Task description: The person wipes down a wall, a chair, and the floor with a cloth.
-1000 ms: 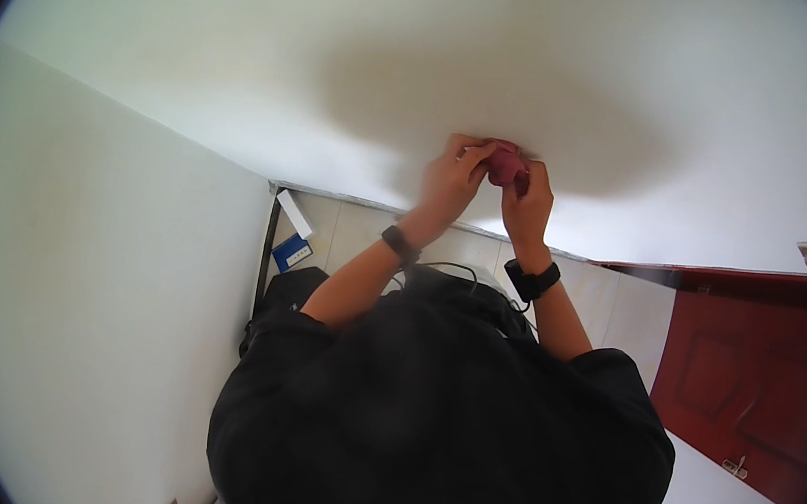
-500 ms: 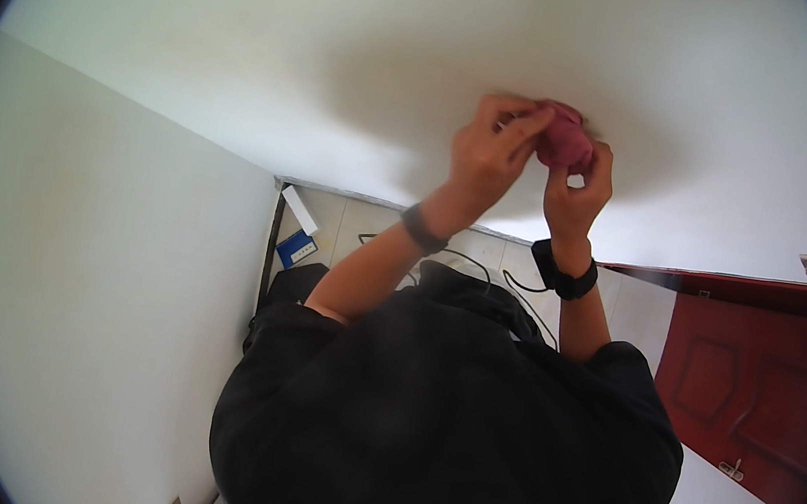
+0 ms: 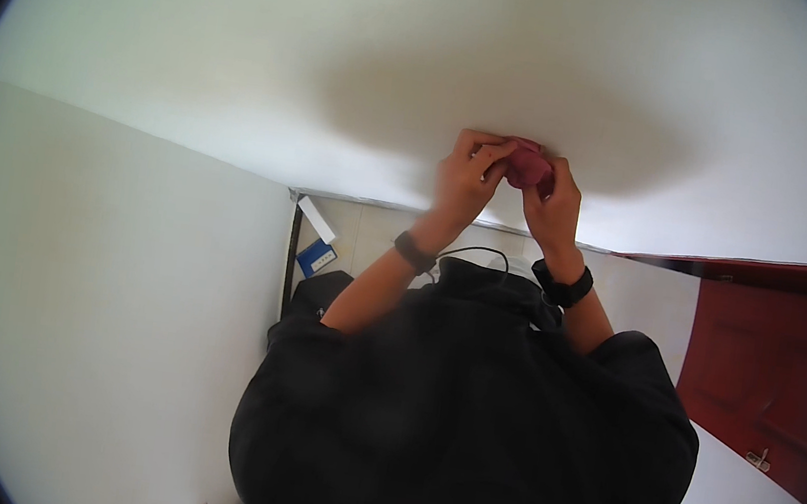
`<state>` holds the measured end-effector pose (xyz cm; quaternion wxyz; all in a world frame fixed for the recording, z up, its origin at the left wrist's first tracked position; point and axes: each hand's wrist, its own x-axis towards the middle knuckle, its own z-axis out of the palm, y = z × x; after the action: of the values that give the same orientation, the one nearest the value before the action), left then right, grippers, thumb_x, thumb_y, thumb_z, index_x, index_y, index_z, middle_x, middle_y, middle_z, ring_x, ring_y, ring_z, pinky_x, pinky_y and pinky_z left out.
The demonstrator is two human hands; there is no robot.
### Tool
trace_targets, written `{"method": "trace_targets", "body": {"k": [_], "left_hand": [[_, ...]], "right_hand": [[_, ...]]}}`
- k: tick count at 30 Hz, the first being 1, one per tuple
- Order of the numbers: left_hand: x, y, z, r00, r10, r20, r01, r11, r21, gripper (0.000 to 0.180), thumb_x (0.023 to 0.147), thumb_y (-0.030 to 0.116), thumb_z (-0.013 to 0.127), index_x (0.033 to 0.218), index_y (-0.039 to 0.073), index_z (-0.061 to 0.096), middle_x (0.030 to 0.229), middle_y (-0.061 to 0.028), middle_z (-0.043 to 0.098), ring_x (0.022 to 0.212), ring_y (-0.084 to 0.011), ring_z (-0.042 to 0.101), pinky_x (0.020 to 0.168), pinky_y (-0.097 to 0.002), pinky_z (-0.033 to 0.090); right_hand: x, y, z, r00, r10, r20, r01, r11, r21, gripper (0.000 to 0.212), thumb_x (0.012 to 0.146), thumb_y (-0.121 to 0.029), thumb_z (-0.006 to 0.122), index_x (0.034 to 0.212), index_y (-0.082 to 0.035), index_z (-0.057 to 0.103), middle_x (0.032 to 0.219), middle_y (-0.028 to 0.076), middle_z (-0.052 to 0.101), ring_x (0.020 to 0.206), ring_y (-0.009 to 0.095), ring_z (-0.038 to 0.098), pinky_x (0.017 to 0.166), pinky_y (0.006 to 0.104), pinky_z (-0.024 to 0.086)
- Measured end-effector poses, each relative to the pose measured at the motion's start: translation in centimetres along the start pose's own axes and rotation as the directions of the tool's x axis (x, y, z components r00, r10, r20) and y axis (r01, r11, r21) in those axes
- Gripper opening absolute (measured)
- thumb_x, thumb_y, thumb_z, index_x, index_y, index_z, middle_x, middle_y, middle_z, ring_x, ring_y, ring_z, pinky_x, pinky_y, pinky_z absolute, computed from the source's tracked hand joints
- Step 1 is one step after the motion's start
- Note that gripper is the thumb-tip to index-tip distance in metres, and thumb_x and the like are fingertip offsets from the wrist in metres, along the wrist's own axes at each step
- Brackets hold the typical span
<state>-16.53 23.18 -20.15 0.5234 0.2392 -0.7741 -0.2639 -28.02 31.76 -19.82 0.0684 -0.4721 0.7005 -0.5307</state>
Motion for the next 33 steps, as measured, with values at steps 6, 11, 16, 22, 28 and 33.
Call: {"method": "trace_targets", "body": {"k": [6,11,16,22,28,33], "left_hand": [[2.3,0.3,-2.1,0.997,0.048,-0.053,-0.051,0.997,-0.055,0.029,0.075,-0.004,0.071,0.1,0.011,0.068,0.097,-0.0055,0.059,0.068,-0.0175,0.065,0.055,-0.0271,0.054],[4.6,6.3,0.2,0.992,0.099,-0.082,-0.105,0.992,-0.071,0.028,0.075,-0.005,0.072,0.099,0.009,0.069,0.095,-0.0067,0.059,0.068,-0.0175,0.065,0.056,-0.0264,0.055],[8.8,7.9,6.8,0.982,0.151,-0.117,-0.166,0.977,-0.132,0.03,0.073,-0.005,0.073,0.1,0.009,0.068,0.09,-0.0064,0.058,0.066,-0.0163,0.064,0.053,-0.0265,0.054],[7.9,12.6,14.0,0.984,0.179,-0.005,-0.179,0.982,-0.054,0.028,0.071,0.003,0.076,0.096,0.011,0.068,0.087,-0.003,0.056,0.064,-0.0152,0.062,0.048,-0.027,0.048],[4.1,13.3,18.2,0.982,0.141,0.127,-0.142,0.99,-0.004,0.029,0.072,0.003,0.074,0.099,0.013,0.068,0.09,-0.0025,0.059,0.07,-0.017,0.062,0.054,-0.0287,0.051],[1.9,10.9,17.3,0.975,0.083,0.205,-0.117,0.981,0.157,0.029,0.074,-0.001,0.072,0.1,0.011,0.067,0.095,-0.0066,0.06,0.072,-0.0219,0.065,0.057,-0.0304,0.054]], "right_hand": [[1.7,-2.4,0.7,0.982,-0.176,-0.068,0.18,0.982,0.055,0.025,0.077,-0.002,0.068,0.099,-0.003,0.058,0.079,0.011,0.061,0.061,0.02,0.058,0.06,0.0278,0.049],[2.8,-3.8,-5.2,0.96,-0.233,-0.155,0.25,0.964,0.096,0.027,0.075,0.0,0.068,0.099,-0.003,0.058,0.081,0.01,0.059,0.065,0.021,0.058,0.062,0.0266,0.048],[7.2,-0.2,-9.4,0.905,-0.316,-0.286,0.345,0.937,0.057,0.027,0.075,0.002,0.067,0.1,-0.001,0.058,0.085,0.011,0.059,0.069,0.021,0.059,0.064,0.0262,0.048],[6.1,4.7,-16.5,0.897,-0.251,-0.363,0.262,0.965,-0.019,0.023,0.079,0.002,0.063,0.101,-0.001,0.056,0.085,0.009,0.06,0.073,0.018,0.059,0.065,0.0251,0.047],[3.2,10.3,-18.3,0.924,-0.138,-0.357,0.192,0.974,0.12,0.026,0.078,0.002,0.063,0.102,-0.002,0.052,0.088,0.009,0.061,0.075,0.016,0.059,0.065,0.026,0.047],[1.7,10.2,-16.8,0.988,-0.009,-0.156,0.035,0.986,0.16,0.026,0.081,0.002,0.064,0.104,0.001,0.051,0.091,0.012,0.063,0.082,0.019,0.065,0.07,0.0292,0.052]]}}
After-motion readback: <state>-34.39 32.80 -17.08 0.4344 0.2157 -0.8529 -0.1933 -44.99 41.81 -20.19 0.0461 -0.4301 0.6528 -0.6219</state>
